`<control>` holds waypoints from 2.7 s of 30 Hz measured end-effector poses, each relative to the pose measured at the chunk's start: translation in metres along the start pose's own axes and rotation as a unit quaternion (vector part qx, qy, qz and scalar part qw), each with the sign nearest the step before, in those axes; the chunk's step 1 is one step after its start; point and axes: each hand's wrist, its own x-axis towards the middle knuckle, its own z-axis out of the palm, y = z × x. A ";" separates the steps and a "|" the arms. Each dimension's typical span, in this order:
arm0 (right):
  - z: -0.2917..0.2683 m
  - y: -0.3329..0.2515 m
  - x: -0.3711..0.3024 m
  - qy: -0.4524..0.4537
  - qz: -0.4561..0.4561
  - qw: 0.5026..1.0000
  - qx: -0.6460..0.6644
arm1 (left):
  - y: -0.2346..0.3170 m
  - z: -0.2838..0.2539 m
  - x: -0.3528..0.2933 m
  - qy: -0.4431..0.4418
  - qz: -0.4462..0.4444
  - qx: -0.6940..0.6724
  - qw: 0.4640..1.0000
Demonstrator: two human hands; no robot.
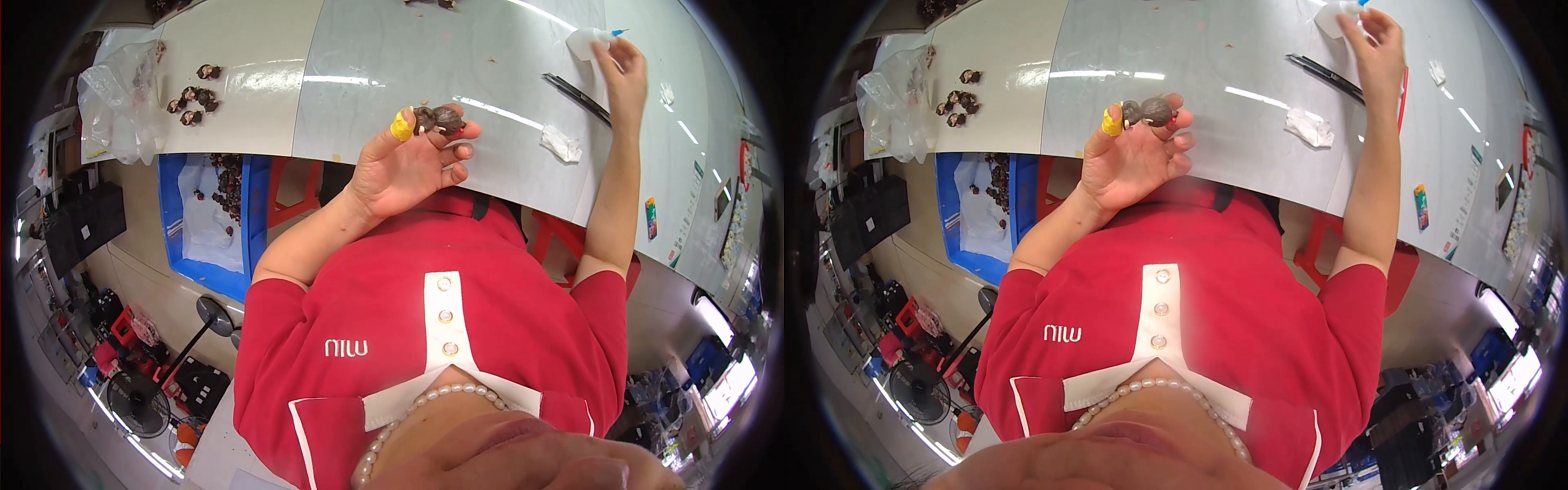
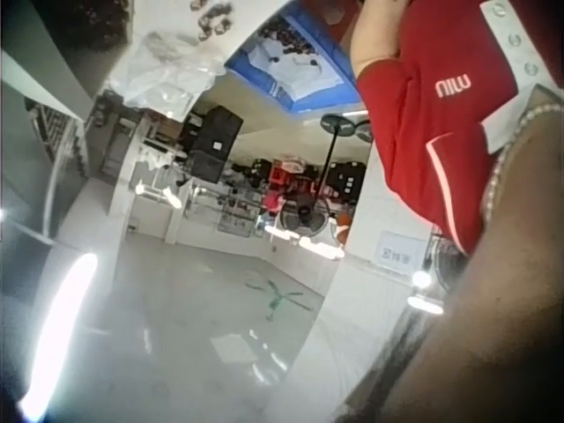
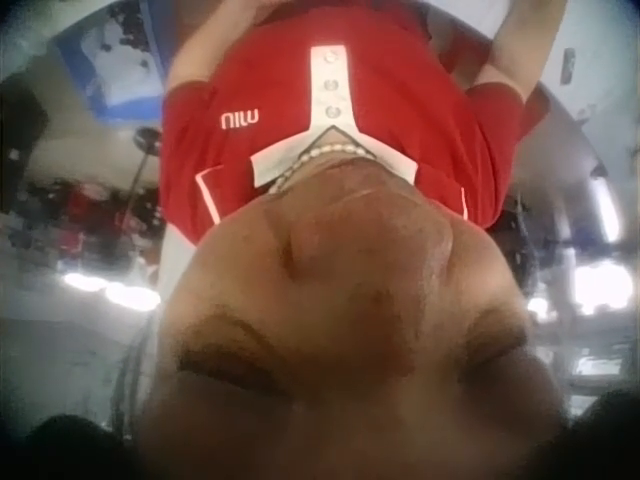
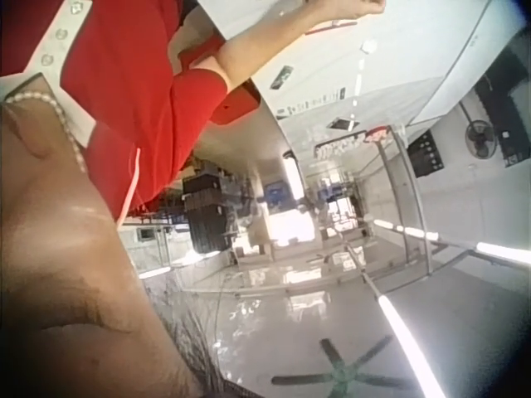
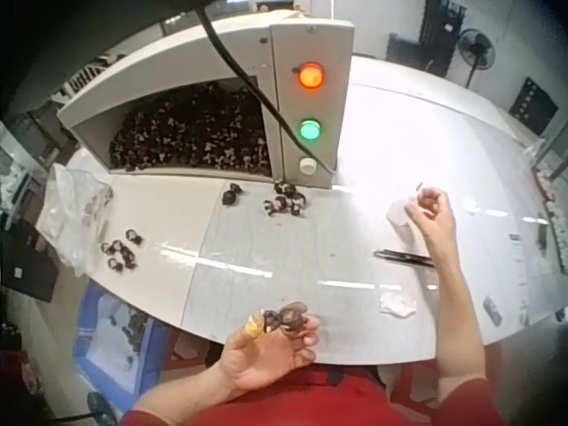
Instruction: The person assembles small plastic toy figurines by applying glue from a bottle to plastic parts and attaching the components by hand.
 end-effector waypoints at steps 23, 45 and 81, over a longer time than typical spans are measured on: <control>0.032 -0.174 -0.107 -0.342 -0.327 0.876 0.095 | -0.005 -0.028 -0.006 -0.197 -0.026 -0.027 0.980; 0.018 -0.175 -0.122 -0.356 -0.444 0.820 0.060 | -0.021 -0.039 -0.006 -0.255 -0.110 -0.068 0.958; 0.011 -0.151 -0.128 -0.349 -0.450 0.819 0.067 | -0.025 -0.049 0.006 -0.224 -0.145 -0.045 0.963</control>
